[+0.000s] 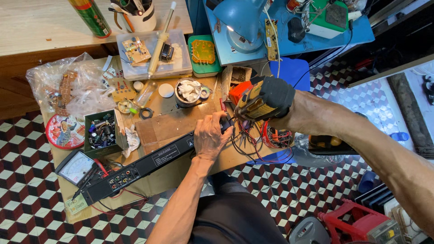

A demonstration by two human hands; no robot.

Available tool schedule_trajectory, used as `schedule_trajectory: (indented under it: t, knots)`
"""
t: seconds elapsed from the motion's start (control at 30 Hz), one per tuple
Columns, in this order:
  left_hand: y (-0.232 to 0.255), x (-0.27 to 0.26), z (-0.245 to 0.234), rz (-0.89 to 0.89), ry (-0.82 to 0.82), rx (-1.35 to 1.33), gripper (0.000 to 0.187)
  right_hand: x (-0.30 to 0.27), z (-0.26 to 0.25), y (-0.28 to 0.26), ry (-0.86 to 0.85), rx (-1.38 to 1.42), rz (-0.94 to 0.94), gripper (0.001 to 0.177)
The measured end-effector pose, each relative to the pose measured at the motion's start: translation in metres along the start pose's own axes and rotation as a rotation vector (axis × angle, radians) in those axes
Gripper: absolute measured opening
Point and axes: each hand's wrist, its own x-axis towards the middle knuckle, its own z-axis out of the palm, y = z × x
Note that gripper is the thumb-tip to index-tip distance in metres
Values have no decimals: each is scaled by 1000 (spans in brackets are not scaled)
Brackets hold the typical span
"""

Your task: The person uses a cordless drill to remove screws from the back and sides of a black DVD player. They lift the top cover to reveal the internal components, then reattach the cover and continue removing additional screws from the rear panel.

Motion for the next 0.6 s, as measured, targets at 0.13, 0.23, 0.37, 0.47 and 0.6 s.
schedule_trajectory:
  t: [0.13, 0.23, 0.37, 0.47, 0.6]
  knots:
    - [-2, 4, 4, 6, 8, -14, 41, 2, 1, 5, -8, 36, -2, 61]
    - [-3, 3, 2, -22, -18, 8, 42, 5, 2, 4, 3, -4, -39, 63]
    - [-1, 4, 1, -21, -5, 20, 43, 3, -5, -3, -182, -323, 126, 84]
    - [-2, 2, -1, -9, -38, 10, 42, 6, -14, -3, -259, -424, 54, 95]
    - [2, -1, -7, 72, -29, 39, 35, -4, -20, 8, -200, -384, 176, 89]
